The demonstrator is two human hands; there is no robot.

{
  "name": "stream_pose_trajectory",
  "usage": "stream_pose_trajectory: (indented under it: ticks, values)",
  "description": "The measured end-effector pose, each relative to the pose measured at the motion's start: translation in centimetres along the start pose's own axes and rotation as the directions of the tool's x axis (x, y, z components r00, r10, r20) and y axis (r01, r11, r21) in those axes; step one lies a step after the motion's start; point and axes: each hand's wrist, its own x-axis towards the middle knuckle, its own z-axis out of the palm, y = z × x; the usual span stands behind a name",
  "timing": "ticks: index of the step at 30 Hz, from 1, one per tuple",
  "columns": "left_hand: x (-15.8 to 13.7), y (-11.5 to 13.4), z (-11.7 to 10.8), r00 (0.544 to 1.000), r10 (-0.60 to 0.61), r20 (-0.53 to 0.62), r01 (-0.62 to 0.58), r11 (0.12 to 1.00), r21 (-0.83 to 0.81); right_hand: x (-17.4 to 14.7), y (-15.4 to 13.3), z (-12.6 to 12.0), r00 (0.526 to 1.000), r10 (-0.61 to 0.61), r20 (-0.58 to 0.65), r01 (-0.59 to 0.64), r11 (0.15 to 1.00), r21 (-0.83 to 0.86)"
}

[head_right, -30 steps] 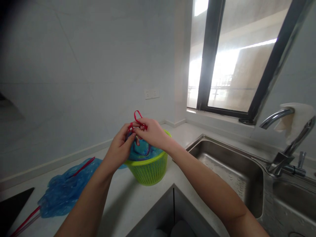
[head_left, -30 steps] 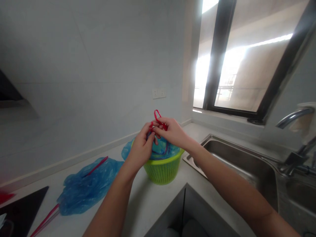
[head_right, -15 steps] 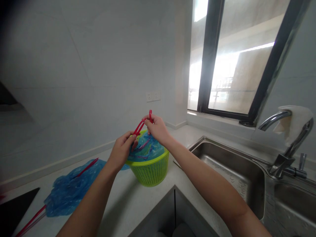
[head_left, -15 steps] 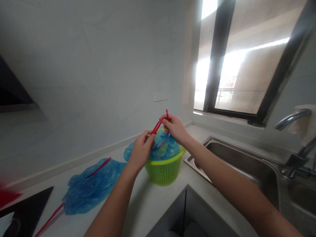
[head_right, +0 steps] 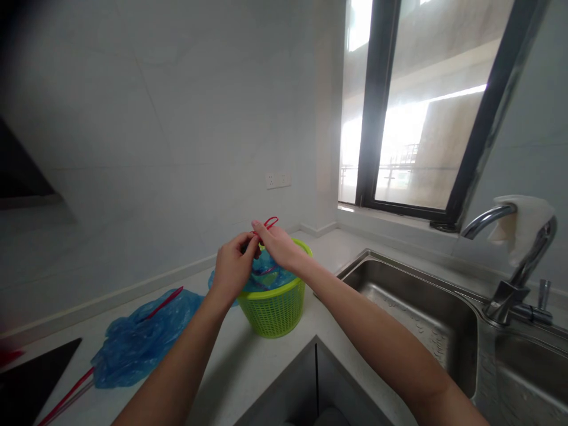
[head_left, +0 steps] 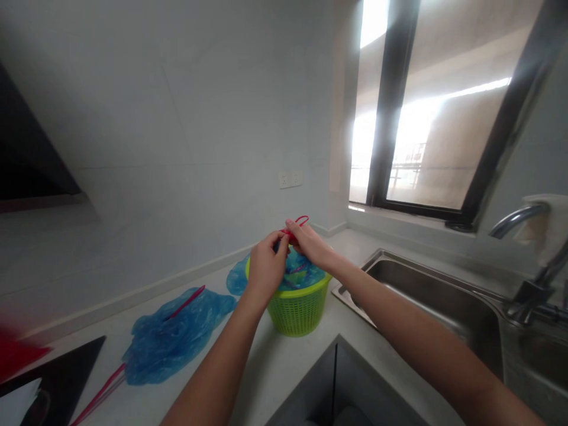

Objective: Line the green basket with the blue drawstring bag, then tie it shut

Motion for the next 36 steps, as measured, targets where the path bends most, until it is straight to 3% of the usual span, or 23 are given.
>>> stream_pose_trajectory:
  ticks: [2, 4, 6, 8, 10, 16, 19, 23, 26, 31, 36]
  values:
    - [0.0, 0.2, -0.1, 0.999, -0.010, -0.038, 0.013, 0.996, 0.090, 0.0, 0.2, -0.1, 0.993, -0.080, -0.082, 0.072, 0.993, -0.093]
    - [0.2, 0.1, -0.1, 0.995, -0.064, -0.077, 0.067, 0.997, 0.046, 0.2, 0.3, 0.0, 0.985, -0.114, -0.127, 0.107, 0.992, -0.059]
    - [0.6, -0.2, 0.0, 0.980, -0.193, -0.054, 0.181, 0.966, -0.185, 0.4, 0.2, 0.2, 0.992, -0.081, -0.097, 0.087, 0.994, 0.065]
    - [1.2, -0.7, 0.1, 0.951, -0.303, 0.055, 0.295, 0.847, -0.443, 0.5, 0.0, 0.3, 0.999, -0.019, -0.031, 0.024, 0.985, 0.172]
    - [1.6, -1.1, 0.1, 0.939, -0.317, 0.134, 0.336, 0.765, -0.550, 0.5, -0.1, 0.4, 1.000, 0.019, 0.021, -0.023, 0.977, 0.212]
    - [1.1, -0.6, -0.6, 0.975, -0.191, -0.111, 0.134, 0.912, -0.387, 0.7, 0.2, 0.5, 0.999, 0.010, -0.052, -0.004, 0.994, 0.111]
    - [0.6, 0.1, -0.8, 0.993, -0.096, -0.071, 0.070, 0.950, -0.306, 1.0, 0.1, 0.7, 0.992, 0.092, -0.085, -0.073, 0.976, 0.207]
    - [0.6, 0.7, -1.2, 1.000, -0.015, -0.015, 0.013, 0.994, -0.110, 1.1, -0.1, 0.6, 0.986, 0.166, 0.025, -0.166, 0.939, 0.301]
    - [1.0, 0.4, -1.5, 0.996, -0.050, 0.077, 0.056, 0.995, -0.087, 1.1, 0.2, 0.2, 0.978, 0.163, 0.129, -0.198, 0.923, 0.329]
    - [1.8, -0.7, -1.6, 0.973, -0.198, 0.120, 0.212, 0.970, -0.119, 1.2, 0.9, -0.1, 0.975, 0.146, 0.166, -0.199, 0.904, 0.378]
    - [1.6, -0.4, -1.5, 0.988, -0.143, 0.064, 0.151, 0.977, -0.150, 1.1, 1.1, -0.1, 0.959, 0.087, 0.270, -0.196, 0.891, 0.410]
